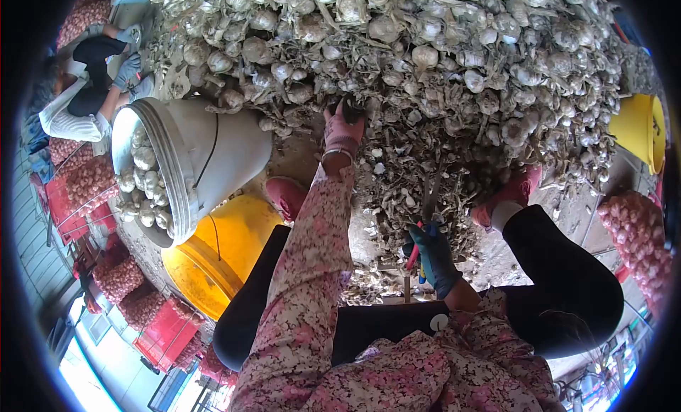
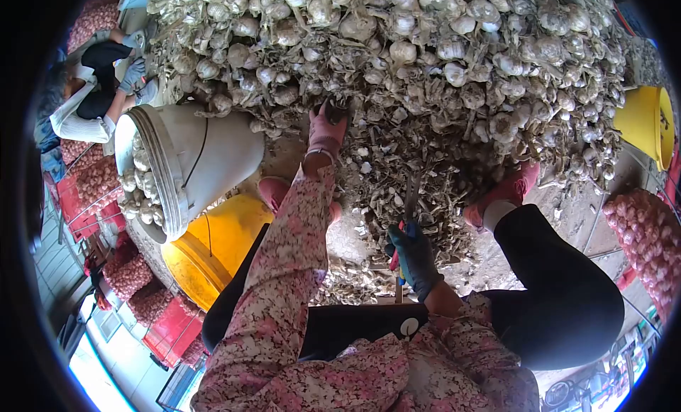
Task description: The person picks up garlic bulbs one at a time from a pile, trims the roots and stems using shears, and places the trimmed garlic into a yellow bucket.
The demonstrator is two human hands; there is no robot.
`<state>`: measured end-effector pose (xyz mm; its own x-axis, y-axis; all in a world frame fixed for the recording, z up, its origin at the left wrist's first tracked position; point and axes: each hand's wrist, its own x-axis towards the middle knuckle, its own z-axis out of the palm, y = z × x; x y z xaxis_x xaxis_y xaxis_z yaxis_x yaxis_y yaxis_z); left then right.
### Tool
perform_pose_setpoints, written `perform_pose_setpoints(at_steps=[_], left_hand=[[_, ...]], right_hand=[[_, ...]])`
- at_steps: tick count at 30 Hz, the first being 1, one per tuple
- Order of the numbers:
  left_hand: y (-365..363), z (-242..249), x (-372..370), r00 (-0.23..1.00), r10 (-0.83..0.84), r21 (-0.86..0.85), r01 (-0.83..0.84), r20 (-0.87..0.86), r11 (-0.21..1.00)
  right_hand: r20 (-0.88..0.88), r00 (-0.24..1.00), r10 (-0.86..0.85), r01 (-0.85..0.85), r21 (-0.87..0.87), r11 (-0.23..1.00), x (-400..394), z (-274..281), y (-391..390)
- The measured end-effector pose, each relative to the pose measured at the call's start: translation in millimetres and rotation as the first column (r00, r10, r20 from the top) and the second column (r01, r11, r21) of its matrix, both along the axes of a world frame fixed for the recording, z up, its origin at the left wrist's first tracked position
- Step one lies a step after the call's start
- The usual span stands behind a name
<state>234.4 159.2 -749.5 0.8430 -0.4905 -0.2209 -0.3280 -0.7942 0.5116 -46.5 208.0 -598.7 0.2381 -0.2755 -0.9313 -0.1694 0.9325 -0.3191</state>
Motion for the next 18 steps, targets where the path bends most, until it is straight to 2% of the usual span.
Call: perform_pose_setpoints(at_steps=[1,3,4,5,6,7,8,10,11,12,13,14,15,16,17,18], left_hand=[[-3.7,1.6,1.7,1.000,-0.005,-0.004,0.005,-0.001,1.000],[-10.6,2.7,12.9,0.998,-0.039,0.095,0.043,-0.052,0.994],[-3.6,-18.1,21.4,0.995,-0.065,-0.050,0.062,-0.071,0.997],[-0.3,-15.3,24.3,0.995,-0.077,-0.054,0.074,-0.067,0.996],[9.0,-9.8,20.8,0.974,0.036,-0.237,-0.089,-0.223,0.967],[18.1,-5.0,13.1,0.913,0.112,-0.377,-0.271,-0.393,0.886],[21.6,6.5,-1.9,0.913,0.102,-0.373,-0.261,-0.395,0.891],[15.8,42.9,-37.9,0.894,-0.104,-0.590,-0.197,-0.437,0.783],[8.9,56.5,-52.0,0.895,-0.106,-0.589,-0.191,-0.432,0.785],[0.9,66.9,-66.5,0.956,-0.228,-0.445,0.126,-0.183,0.886],[-6.4,74.3,-77.7,0.918,-0.395,-0.205,0.395,0.042,0.896],[-14.6,74.6,-84.3,0.916,-0.400,-0.211,0.400,0.045,0.892],[-27.3,74.6,-89.4,0.928,-0.369,0.020,0.371,-0.058,0.929],[-40.0,76.5,-94.9,0.936,-0.320,0.251,0.348,-0.147,0.903],[-38.4,67.3,-96.4,0.918,-0.384,0.256,0.397,-0.101,0.881],[-31.3,52.5,-95.9,0.888,-0.456,0.248,0.456,-0.058,0.855]], right_hand=[[0.006,1.000,-0.017,0.017,0.009,1.000,-0.5,0.6,-1.1],[-0.015,0.999,-0.029,0.029,0.006,1.000,-0.8,1.7,-4.8],[-0.034,0.999,-0.031,0.031,0.011,0.999,-0.6,2.5,-6.4],[-0.031,0.999,-0.043,0.043,0.008,0.999,-0.1,3.2,-8.0],[-0.019,0.999,-0.033,0.033,-0.008,0.999,-0.5,4.3,-9.2],[-0.010,1.000,-0.024,0.024,-0.021,0.999,-1.7,5.3,-9.4],[0.012,0.999,-0.033,0.033,-0.022,0.999,-3.1,0.7,-6.9],[0.031,0.999,-0.014,0.015,-0.028,0.999,-8.1,-3.1,-3.9],[0.053,0.998,0.020,-0.018,-0.039,0.999,-9.8,-4.3,-2.8],[0.058,0.998,0.018,-0.016,-0.041,0.999,-10.7,-4.7,-2.4],[0.074,0.997,0.004,0.000,-0.050,0.999,-11.9,-4.0,-1.8],[0.088,0.996,-0.013,0.018,-0.062,0.998,-13.9,-3.1,-1.6],[0.088,0.996,-0.023,0.030,-0.072,0.997,-16.1,-2.1,-2.1],[0.068,0.997,-0.030,0.033,-0.053,0.998,-17.2,-1.0,-3.0],[0.047,0.998,-0.043,0.045,-0.044,0.998,-17.5,-1.0,-5.5],[0.015,0.994,-0.106,0.107,-0.106,0.989,-15.1,-2.3,-2.3]])
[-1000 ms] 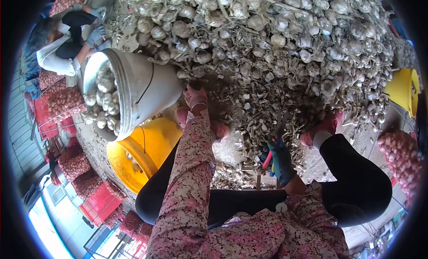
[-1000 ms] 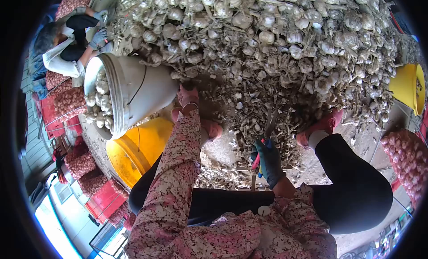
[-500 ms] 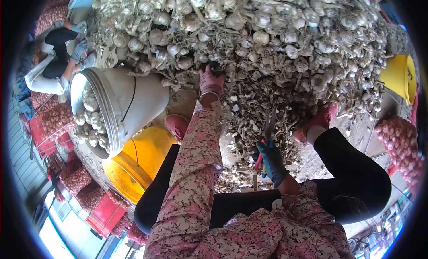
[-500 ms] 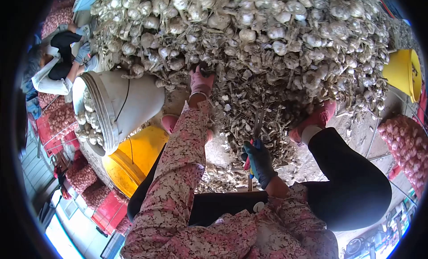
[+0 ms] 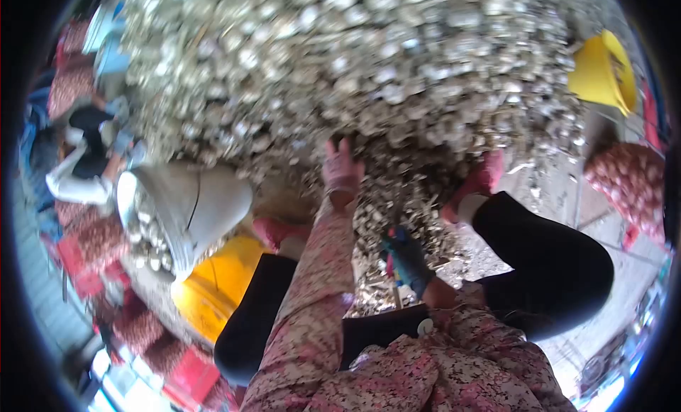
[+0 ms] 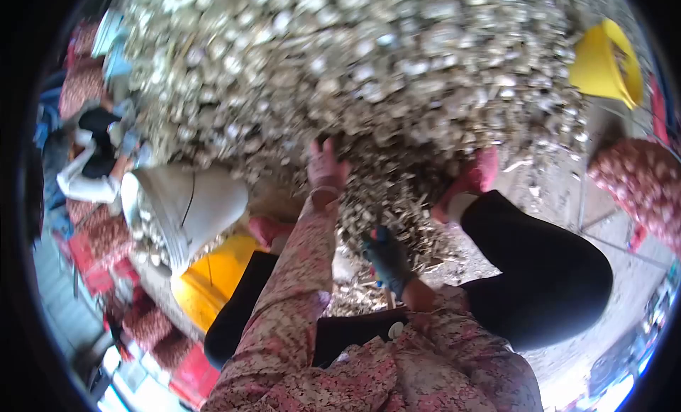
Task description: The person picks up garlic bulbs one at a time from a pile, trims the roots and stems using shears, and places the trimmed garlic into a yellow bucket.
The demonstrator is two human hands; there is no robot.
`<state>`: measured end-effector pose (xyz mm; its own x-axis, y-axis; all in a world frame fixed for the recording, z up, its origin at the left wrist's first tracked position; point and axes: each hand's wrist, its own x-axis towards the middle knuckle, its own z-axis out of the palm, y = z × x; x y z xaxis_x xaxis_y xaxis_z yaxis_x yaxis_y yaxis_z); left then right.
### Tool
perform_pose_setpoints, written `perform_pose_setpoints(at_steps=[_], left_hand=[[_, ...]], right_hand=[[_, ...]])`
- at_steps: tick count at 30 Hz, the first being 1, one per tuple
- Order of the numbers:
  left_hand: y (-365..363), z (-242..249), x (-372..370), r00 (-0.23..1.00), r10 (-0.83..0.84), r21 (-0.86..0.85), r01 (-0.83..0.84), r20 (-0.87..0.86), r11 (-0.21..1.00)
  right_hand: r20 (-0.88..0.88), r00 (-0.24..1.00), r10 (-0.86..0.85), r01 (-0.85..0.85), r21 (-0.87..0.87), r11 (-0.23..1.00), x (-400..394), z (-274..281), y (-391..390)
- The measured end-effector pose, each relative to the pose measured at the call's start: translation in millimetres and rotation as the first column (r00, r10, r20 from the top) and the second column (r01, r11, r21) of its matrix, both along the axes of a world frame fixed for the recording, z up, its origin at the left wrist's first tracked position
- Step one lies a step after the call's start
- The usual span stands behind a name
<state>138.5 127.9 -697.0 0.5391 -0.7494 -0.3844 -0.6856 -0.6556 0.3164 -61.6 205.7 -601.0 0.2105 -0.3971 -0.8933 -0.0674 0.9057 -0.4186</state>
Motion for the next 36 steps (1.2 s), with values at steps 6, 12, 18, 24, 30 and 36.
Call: perform_pose_setpoints(at_steps=[6,12,18,24,30,36], left_hand=[[2.8,-14.1,4.7,0.953,-0.282,0.168,0.261,0.112,0.951],[-17.1,-6.8,-10.8,0.962,-0.213,0.269,0.162,0.171,0.949],[-29.5,7.2,-15.5,0.996,-0.063,0.365,0.034,0.068,0.930],[4.9,-42.5,10.3,0.989,-0.113,0.235,0.087,0.099,0.968],[34.7,-6.9,-13.4,0.994,0.080,-0.071,-0.085,-0.080,0.994],[103.9,14.2,-36.8,0.896,0.215,-0.286,-0.339,-0.389,0.896]], right_hand=[[-0.284,0.879,0.383,-0.454,-0.254,0.854,-12.7,21.9,-22.7],[-0.040,0.967,0.253,-0.257,-0.153,0.954,-27.7,20.0,-28.5],[0.563,0.826,0.016,0.191,-0.306,0.933,-110.1,158.6,-116.0],[-0.168,0.980,0.110,-0.198,-0.903,0.382,-274.8,253.3,-324.1],[-0.899,0.243,-0.364,-0.908,-0.343,0.240,-346.3,164.4,-499.6],[-0.938,0.090,-0.335,-0.907,-0.216,0.361,-353.1,79.7,-558.5]])
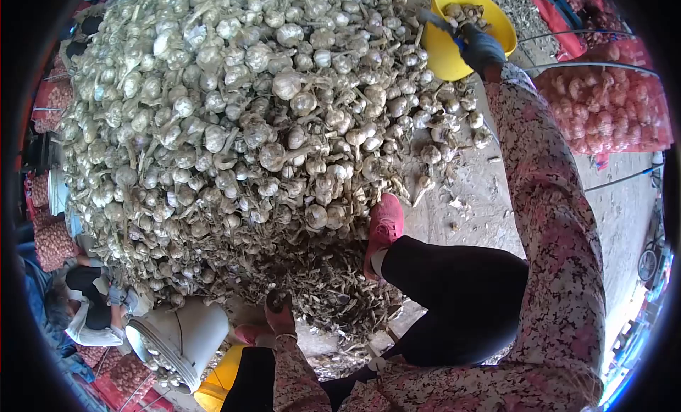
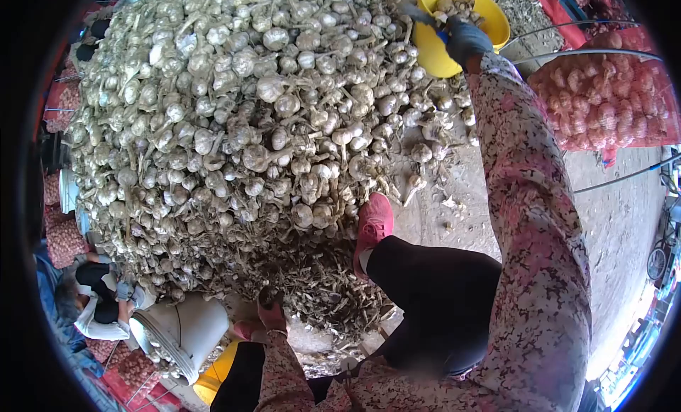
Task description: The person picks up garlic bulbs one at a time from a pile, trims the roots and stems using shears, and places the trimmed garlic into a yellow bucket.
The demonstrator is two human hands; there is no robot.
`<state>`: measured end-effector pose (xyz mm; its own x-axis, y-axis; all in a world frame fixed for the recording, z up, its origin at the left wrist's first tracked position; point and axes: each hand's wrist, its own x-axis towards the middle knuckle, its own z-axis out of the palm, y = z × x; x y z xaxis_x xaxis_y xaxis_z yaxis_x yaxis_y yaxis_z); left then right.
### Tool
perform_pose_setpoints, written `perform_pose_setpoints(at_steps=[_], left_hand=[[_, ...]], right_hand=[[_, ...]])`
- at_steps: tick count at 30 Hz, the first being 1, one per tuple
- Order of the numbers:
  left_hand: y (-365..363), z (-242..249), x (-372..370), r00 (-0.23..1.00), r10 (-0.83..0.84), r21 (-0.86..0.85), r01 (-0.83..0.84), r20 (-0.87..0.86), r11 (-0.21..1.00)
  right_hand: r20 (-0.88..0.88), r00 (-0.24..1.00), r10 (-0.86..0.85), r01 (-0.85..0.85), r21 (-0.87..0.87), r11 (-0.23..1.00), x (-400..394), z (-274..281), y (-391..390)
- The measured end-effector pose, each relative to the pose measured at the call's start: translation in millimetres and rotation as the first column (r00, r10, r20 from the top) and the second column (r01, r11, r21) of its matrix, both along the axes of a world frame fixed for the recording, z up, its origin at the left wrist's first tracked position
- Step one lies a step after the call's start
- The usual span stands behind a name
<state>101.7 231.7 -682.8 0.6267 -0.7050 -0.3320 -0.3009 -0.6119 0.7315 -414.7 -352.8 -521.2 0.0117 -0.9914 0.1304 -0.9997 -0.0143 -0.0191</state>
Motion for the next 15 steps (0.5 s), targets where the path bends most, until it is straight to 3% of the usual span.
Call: perform_pose_setpoints(at_steps=[1,2,3,4,5,6,7,8,9,13,15], left_hand=[[21.0,-21.3,4.8,0.960,0.185,-0.107,-0.211,-0.211,0.972],[40.1,-38.0,11.6,0.844,0.326,-0.170,-0.428,-0.426,0.888],[53.4,-49.1,23.1,0.849,0.324,-0.172,-0.424,-0.418,0.889],[60.9,-58.7,35.4,0.541,0.254,-0.140,-0.583,-0.802,0.801],[59.8,-64.2,41.2,0.111,0.073,-0.025,-0.695,-0.991,0.718],[42.9,-43.7,22.7,0.174,0.187,-0.010,-0.757,-0.967,0.653],[24.3,-22.7,6.4,0.173,0.178,-0.014,-0.755,-0.969,0.655],[6.6,-1.7,-9.3,0.623,0.281,-0.140,-0.539,-0.730,0.830],[-6.6,16.2,-19.7,0.926,0.217,-0.119,-0.264,-0.308,0.957],[-33.5,56.4,-33.4,0.967,0.186,-0.097,-0.204,-0.173,0.974],[-36.6,53.2,-28.5,0.953,0.145,-0.270,-0.218,-0.267,0.938]], right_hand=[[0.079,0.997,-0.002,0.001,0.011,1.000,-8.5,-10.6,-11.2],[0.056,0.998,0.025,-0.025,0.010,1.000,-12.8,-14.0,-19.3],[0.031,0.998,0.049,-0.049,0.000,0.999,-16.5,-12.5,-23.4],[0.000,0.991,0.131,-0.131,0.027,0.991,-19.3,-13.7,-22.1],[-0.032,0.976,0.213,-0.211,0.050,0.976,-22.6,-11.2,-22.1],[-0.003,0.975,0.221,-0.221,0.063,0.973,-13.9,-1.3,-6.6],[0.004,0.976,0.219,-0.218,0.100,0.971,-6.0,8.5,10.9],[0.006,0.971,0.238,-0.237,0.113,0.965,-5.2,10.0,24.7],[0.011,0.966,0.258,-0.257,0.125,0.958,-5.8,6.8,37.1],[0.095,0.942,0.322,-0.329,0.065,0.942,-24.4,4.2,82.8],[0.056,0.946,0.319,-0.323,0.234,0.917,-20.4,20.4,97.1]])
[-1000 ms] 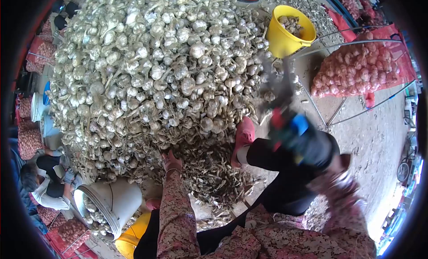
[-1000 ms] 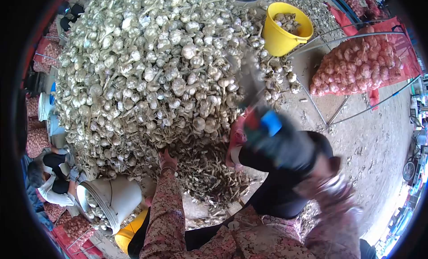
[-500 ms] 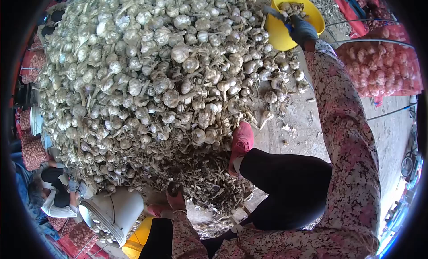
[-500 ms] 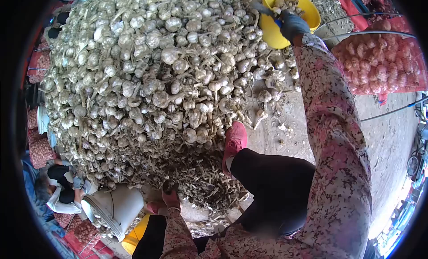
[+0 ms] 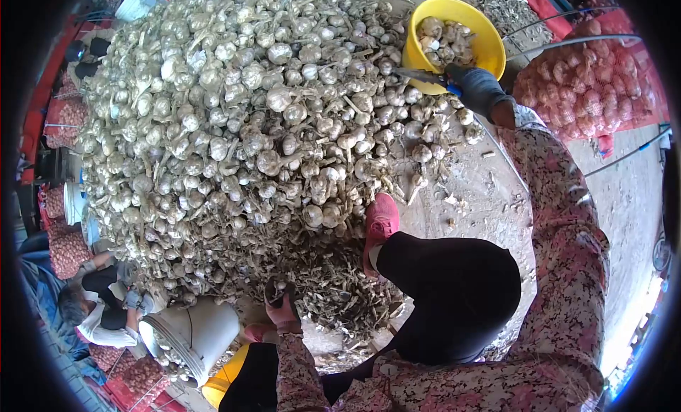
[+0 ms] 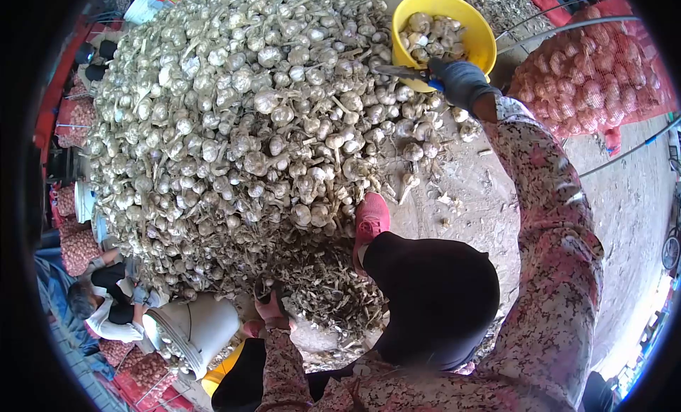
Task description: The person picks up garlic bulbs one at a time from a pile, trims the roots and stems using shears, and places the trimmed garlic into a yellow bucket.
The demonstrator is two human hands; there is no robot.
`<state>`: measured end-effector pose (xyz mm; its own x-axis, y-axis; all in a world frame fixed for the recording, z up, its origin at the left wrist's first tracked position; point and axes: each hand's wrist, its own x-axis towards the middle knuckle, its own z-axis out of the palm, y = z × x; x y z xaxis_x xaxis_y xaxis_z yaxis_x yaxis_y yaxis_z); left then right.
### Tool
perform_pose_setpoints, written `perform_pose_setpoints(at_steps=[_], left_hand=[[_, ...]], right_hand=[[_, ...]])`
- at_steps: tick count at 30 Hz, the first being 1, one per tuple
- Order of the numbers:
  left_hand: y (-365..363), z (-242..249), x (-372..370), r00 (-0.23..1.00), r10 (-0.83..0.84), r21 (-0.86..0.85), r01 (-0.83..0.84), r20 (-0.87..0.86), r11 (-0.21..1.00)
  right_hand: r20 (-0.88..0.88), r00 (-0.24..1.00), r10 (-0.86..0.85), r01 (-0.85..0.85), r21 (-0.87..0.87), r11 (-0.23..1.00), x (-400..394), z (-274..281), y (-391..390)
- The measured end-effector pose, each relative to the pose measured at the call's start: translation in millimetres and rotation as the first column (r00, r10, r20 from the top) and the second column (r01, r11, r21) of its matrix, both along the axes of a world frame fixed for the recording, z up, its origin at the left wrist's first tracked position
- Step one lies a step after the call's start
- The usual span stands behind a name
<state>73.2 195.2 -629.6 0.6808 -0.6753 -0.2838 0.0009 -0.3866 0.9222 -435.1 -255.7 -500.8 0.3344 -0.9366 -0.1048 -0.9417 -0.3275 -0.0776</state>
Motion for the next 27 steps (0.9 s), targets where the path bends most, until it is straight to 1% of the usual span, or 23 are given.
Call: perform_pose_setpoints(at_steps=[1,3,4,5,6,7,8,9,10,12,13,14,16,17,19,20,21,22,23,24,25,26,27], left_hand=[[-4.5,-5.4,2.9,1.000,-0.011,-0.001,0.011,0.010,1.000],[-13.4,-21.3,9.6,0.999,0.028,-0.149,-0.035,-0.045,0.988],[-28.3,-9.5,2.0,0.999,0.025,-0.146,-0.030,-0.038,0.989],[-44.9,-0.9,-7.7,0.999,-0.019,-0.119,0.023,0.032,0.993],[-62.3,7.3,-19.1,0.993,-0.067,-0.094,0.077,0.099,0.993],[-74.3,4.1,-28.0,0.992,-0.075,-0.101,0.085,0.102,0.991],[-84.4,-4.0,-37.1,0.996,-0.081,-0.170,0.087,0.041,0.982],[-94.0,-9.8,-45.1,0.996,-0.090,-0.242,0.083,-0.020,0.967],[-98.8,-12.4,-49.6,0.995,-0.097,-0.251,0.089,-0.017,0.964],[-102.3,-6.4,-59.4,0.977,-0.193,-0.281,0.161,-0.089,0.946],[-95.1,-0.2,-60.5,0.939,-0.185,-0.286,0.099,-0.290,0.953],[-87.0,16.9,-58.7,0.942,-0.177,-0.283,0.094,-0.285,0.954],[-66.7,45.7,-49.2,0.967,-0.235,-0.436,0.168,-0.103,0.884],[-50.0,43.3,-31.1,0.915,-0.207,-0.443,0.034,-0.347,0.896],[-18.1,53.2,3.0,0.852,-0.140,-0.376,-0.071,-0.505,0.924],[-5.1,59.2,16.4,0.761,-0.081,-0.274,-0.131,-0.644,0.953],[-1.8,66.8,14.9,0.761,-0.076,-0.271,-0.133,-0.644,0.953],[2.5,75.2,13.1,0.870,0.087,-0.130,-0.169,-0.485,0.977],[6.2,81.2,11.5,0.933,0.221,0.005,-0.229,-0.284,0.973],[11.1,69.2,17.0,0.934,0.217,0.008,-0.224,-0.283,0.975],[12.3,48.4,24.9,0.877,0.161,-0.096,-0.228,-0.453,0.969],[-4.4,62.0,2.3,0.908,0.106,-0.161,-0.184,-0.405,0.970],[-21.3,76.0,-20.6,0.934,0.054,-0.224,-0.140,-0.353,0.964]], right_hand=[[0.017,0.999,0.035,-0.034,-0.053,0.998,4.2,8.3,4.6],[0.042,0.999,-0.003,0.005,-0.038,0.999,14.5,27.1,1.8],[0.054,0.998,-0.029,0.029,-0.014,0.999,14.5,29.5,1.3],[0.167,0.986,-0.015,0.031,-0.097,0.995,6.0,19.6,-4.7],[0.170,0.985,-0.020,0.036,-0.095,0.995,1.0,13.1,-9.7],[0.204,0.974,-0.101,0.127,-0.117,0.985,-4.7,10.7,-15.1],[0.240,0.954,-0.178,0.215,-0.139,0.967,-9.2,7.2,-20.5],[0.241,0.963,-0.120,0.173,-0.210,0.962,-7.9,4.7,-21.7],[0.236,0.967,-0.098,0.144,-0.188,0.972,-10.2,2.1,-18.7],[0.214,0.976,-0.027,0.049,-0.098,0.994,-6.1,5.7,-2.1],[0.174,0.984,-0.033,0.041,-0.037,0.998,-2.7,4.7,6.5],[0.104,0.994,-0.033,0.033,-0.003,0.999,4.5,16.3,24.5],[0.141,0.989,0.033,-0.031,-0.020,0.999,-5.8,12.3,46.6],[0.142,0.989,0.030,-0.029,-0.011,1.000,-11.5,12.6,58.3],[0.110,0.992,0.069,-0.067,-0.019,0.998,-25.5,15.0,79.2],[0.098,0.991,0.088,-0.085,-0.036,0.996,-33.3,5.2,88.0],[0.094,0.989,0.113,-0.112,-0.006,0.994,-31.5,11.1,99.5],[0.091,0.986,0.137,-0.139,0.024,0.990,-29.4,16.8,112.1],[0.115,0.983,0.142,-0.156,0.118,0.981,-26.0,15.2,120.8],[0.074,0.989,0.128,-0.138,0.161,0.977,-18.9,14.6,140.8],[0.216,0.974,0.063,-0.090,0.117,0.989,-26.9,-9.5,151.6],[0.353,0.935,0.009,-0.038,0.077,0.996,-25.3,-11.7,160.5],[0.290,0.956,-0.041,0.011,0.104,0.994,-30.2,-9.4,163.5]])
